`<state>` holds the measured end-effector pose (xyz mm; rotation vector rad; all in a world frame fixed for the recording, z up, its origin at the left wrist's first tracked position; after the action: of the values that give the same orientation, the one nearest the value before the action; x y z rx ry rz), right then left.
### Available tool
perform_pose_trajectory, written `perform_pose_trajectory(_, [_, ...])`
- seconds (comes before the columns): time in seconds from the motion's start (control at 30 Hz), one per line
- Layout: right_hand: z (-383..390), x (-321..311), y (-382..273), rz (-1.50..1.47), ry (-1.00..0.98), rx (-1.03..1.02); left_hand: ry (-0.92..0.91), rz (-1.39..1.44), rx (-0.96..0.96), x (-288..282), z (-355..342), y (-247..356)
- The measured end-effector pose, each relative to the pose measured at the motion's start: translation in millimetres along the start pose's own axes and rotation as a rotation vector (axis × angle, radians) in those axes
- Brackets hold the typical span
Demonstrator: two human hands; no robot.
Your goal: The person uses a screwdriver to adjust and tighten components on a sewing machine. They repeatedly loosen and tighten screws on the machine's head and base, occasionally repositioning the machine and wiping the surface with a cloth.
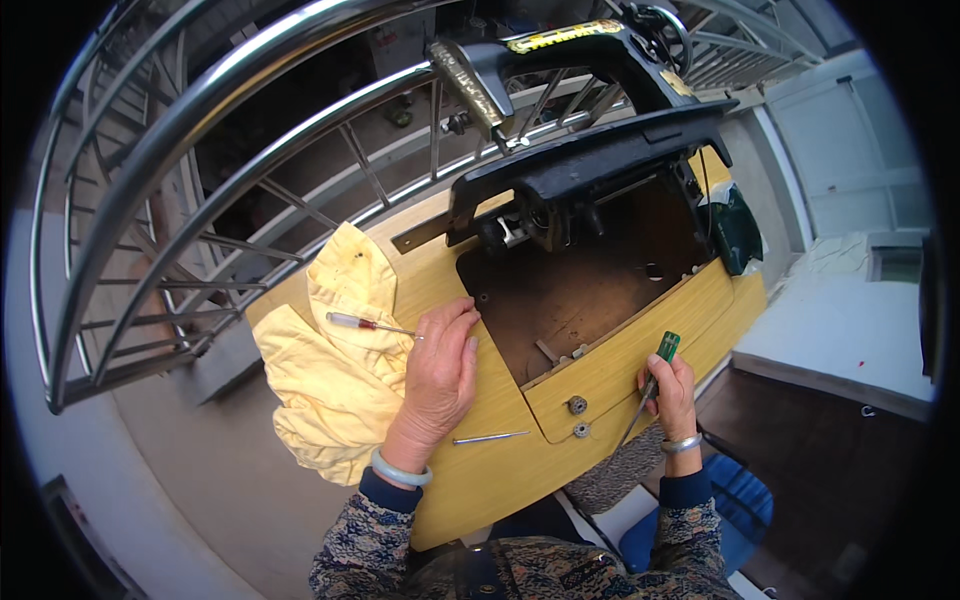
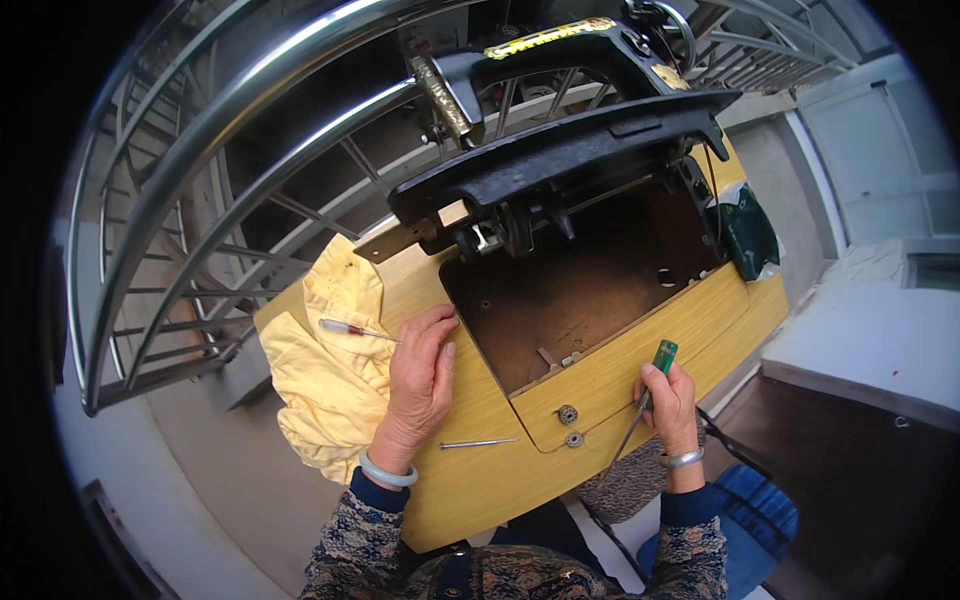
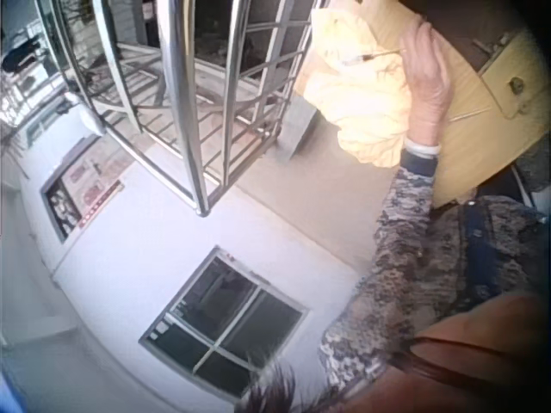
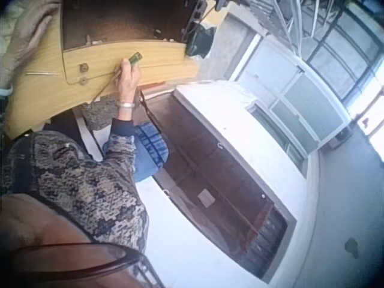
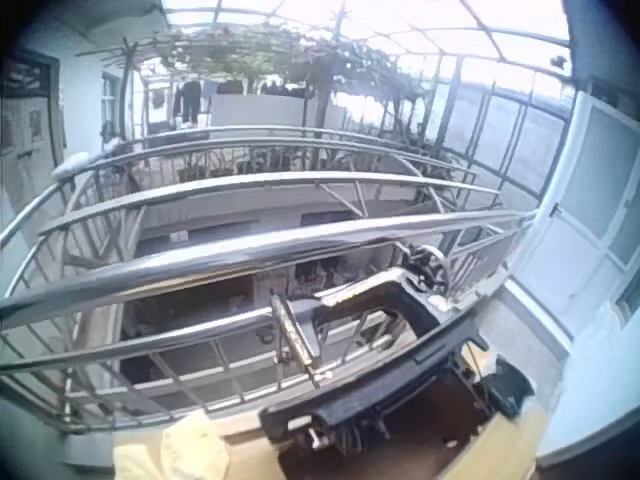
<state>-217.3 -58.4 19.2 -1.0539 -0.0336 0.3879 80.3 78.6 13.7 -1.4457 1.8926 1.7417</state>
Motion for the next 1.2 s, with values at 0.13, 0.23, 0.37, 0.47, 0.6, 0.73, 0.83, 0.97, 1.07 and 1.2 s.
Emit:
perform_pose_trajectory(0.13, [-4, -13, 28, -0.135, 0.029, -0.173, -0.06, -0.202, 0.084, 10, 2, 12])
perform_pose_trajectory(0.23, [-4, -19, 36, -0.161, 0.07, -0.265, -0.116, -0.364, 0.168, 19, 2, 22])
perform_pose_trajectory(0.37, [-2, -23, 36, -0.092, 0.104, -0.372, -0.191, -0.473, 0.209, 27, 3, 28])
perform_pose_trajectory(0.47, [-1, -25, 34, -0.105, 0.102, -0.408, -0.235, -0.522, 0.227, 30, 4, 29])
perform_pose_trajectory(0.6, [0, -25, 35, -0.173, 0.113, -0.437, -0.254, -0.538, 0.245, 31, 4, 30])
perform_pose_trajectory(0.73, [0, -25, 39, -0.196, 0.106, -0.477, -0.263, -0.55, 0.249, 31, 6, 28])
perform_pose_trajectory(0.83, [1, -25, 41, -0.211, 0.086, -0.517, -0.249, -0.54, 0.257, 31, 6, 27])
perform_pose_trajectory(0.97, [3, -24, 40, -0.212, 0.067, -0.58, -0.226, -0.526, 0.276, 30, 7, 28])
perform_pose_trajectory(1.07, [4, -25, 39, -0.224, 0.065, -0.598, -0.224, -0.527, 0.299, 31, 7, 29])
perform_pose_trajectory(1.2, [5, -23, 41, -0.284, 0.018, -0.554, -0.218, -0.523, 0.305, 30, 9, 28])
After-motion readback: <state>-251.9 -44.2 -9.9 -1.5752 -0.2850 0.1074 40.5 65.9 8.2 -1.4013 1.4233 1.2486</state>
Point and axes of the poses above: each hand's wrist, its own z-axis away from the middle knuckle, its own x-axis out of the palm, y = z × x, the point moved 6 cm from there along -z, towards the middle knuckle, and after that the axes turned 15 degrees about -z, right-handed, at the moved point
